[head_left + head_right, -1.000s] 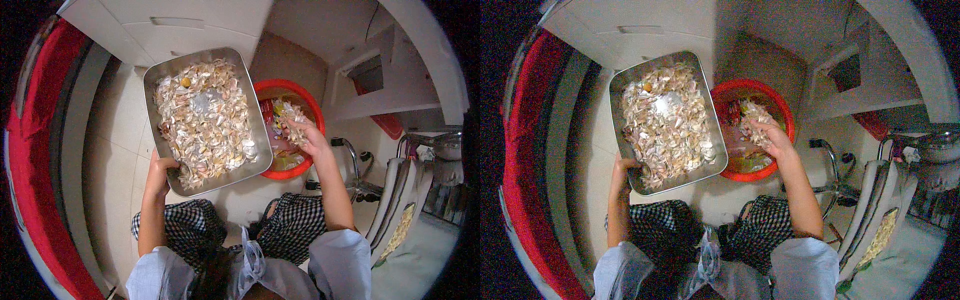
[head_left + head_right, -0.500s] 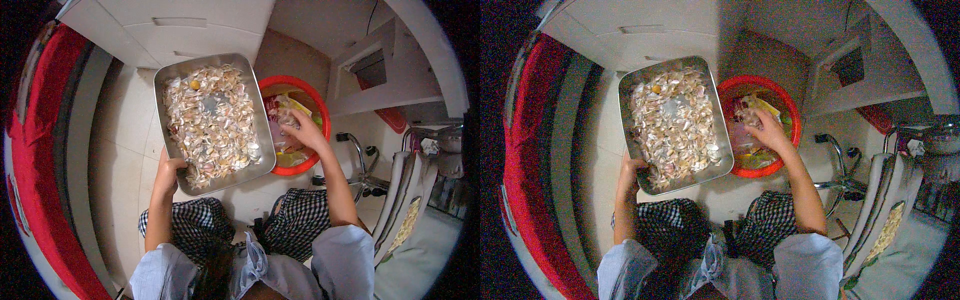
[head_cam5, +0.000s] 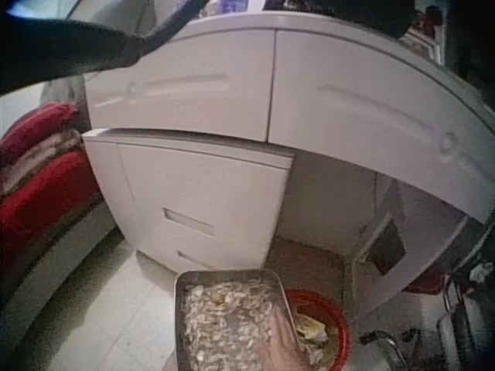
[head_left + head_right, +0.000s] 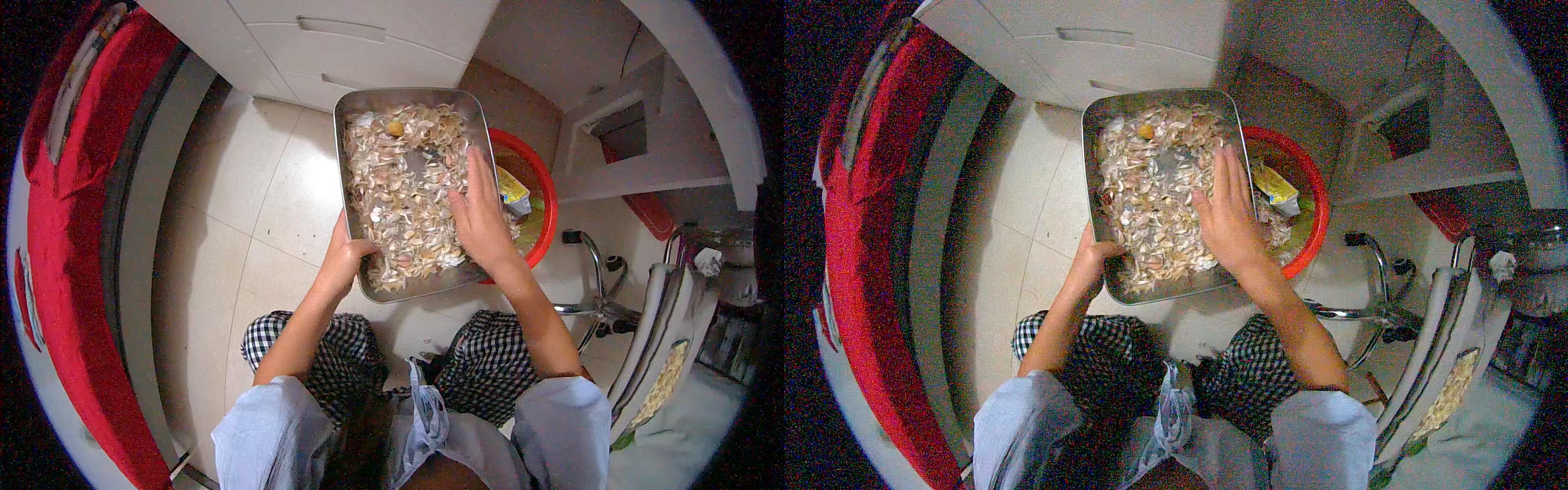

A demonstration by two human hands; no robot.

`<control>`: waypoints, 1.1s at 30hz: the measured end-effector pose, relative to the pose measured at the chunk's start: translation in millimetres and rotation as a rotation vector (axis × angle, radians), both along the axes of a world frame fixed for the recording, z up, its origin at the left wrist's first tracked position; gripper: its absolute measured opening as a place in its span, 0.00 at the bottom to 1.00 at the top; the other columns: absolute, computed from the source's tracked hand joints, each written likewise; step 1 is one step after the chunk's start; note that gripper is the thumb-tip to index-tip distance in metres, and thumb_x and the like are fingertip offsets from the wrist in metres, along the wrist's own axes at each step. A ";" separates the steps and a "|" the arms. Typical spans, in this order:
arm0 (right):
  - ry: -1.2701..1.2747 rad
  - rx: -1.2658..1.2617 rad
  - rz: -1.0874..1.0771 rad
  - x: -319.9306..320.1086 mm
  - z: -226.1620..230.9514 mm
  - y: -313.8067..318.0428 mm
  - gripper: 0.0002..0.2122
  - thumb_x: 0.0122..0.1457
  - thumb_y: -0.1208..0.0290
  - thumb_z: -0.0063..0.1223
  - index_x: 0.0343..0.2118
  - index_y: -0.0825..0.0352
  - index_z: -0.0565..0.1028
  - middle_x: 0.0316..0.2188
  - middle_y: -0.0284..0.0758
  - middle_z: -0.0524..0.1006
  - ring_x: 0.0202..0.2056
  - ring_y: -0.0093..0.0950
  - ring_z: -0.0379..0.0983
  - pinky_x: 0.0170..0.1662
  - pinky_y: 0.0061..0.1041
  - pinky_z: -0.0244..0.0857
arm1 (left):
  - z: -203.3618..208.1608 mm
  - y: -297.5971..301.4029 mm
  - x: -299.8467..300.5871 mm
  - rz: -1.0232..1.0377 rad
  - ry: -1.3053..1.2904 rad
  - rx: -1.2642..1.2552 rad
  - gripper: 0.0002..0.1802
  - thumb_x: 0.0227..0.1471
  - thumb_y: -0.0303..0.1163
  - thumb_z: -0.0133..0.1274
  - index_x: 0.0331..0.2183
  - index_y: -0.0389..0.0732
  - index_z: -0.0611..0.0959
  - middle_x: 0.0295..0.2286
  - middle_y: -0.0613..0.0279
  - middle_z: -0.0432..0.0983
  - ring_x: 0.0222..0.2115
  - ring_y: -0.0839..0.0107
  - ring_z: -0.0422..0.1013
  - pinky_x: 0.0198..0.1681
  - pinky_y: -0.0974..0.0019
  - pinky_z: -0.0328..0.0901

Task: The person sorts through garlic peels in a metal tray by hand, throws peels into a bin, and dumps out the remaining debris. The person then transfers peeled garlic cloves from another tray into the empty metal tray by hand.

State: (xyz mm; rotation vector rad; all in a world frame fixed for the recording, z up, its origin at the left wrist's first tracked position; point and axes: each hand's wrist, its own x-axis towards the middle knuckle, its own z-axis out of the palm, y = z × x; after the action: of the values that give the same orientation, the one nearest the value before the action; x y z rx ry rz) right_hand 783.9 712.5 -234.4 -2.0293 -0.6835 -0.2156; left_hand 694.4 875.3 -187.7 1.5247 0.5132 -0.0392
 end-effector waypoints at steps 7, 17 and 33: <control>0.466 0.371 0.378 -8.2 5.3 -2.9 0.17 0.50 0.72 0.36 0.45 0.70 0.57 0.45 0.43 0.58 0.48 0.38 0.52 0.49 0.29 0.46 | -1.6 -2.8 -1.7 0.059 -0.056 0.006 0.30 0.24 0.23 0.42 0.39 0.33 0.61 0.31 0.56 0.65 0.30 0.65 0.64 0.34 0.70 0.60; -0.054 -0.285 0.051 -26.4 12.4 17.7 0.30 0.38 0.61 0.53 0.42 0.70 0.55 0.37 0.43 0.60 0.40 0.39 0.57 0.42 0.30 0.54 | -12.5 -1.6 -7.5 0.053 -0.106 -0.112 0.34 0.26 0.17 0.38 0.44 0.32 0.54 0.37 0.52 0.60 0.39 0.66 0.59 0.43 0.70 0.53; 1.585 1.315 0.566 7.5 12.1 24.6 0.15 0.52 0.69 0.28 0.39 0.74 0.61 0.35 0.42 0.67 0.33 0.31 0.66 0.33 0.26 0.64 | -0.6 14.3 -3.3 -0.040 -0.068 -0.051 0.36 0.24 0.16 0.37 0.45 0.31 0.53 0.39 0.50 0.58 0.41 0.64 0.57 0.46 0.70 0.50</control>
State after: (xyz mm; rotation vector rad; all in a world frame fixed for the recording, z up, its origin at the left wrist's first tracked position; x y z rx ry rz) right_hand 791.3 737.1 -222.3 -0.2843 0.0597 0.9521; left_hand 691.2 889.6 -188.3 1.4814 0.4247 -0.0311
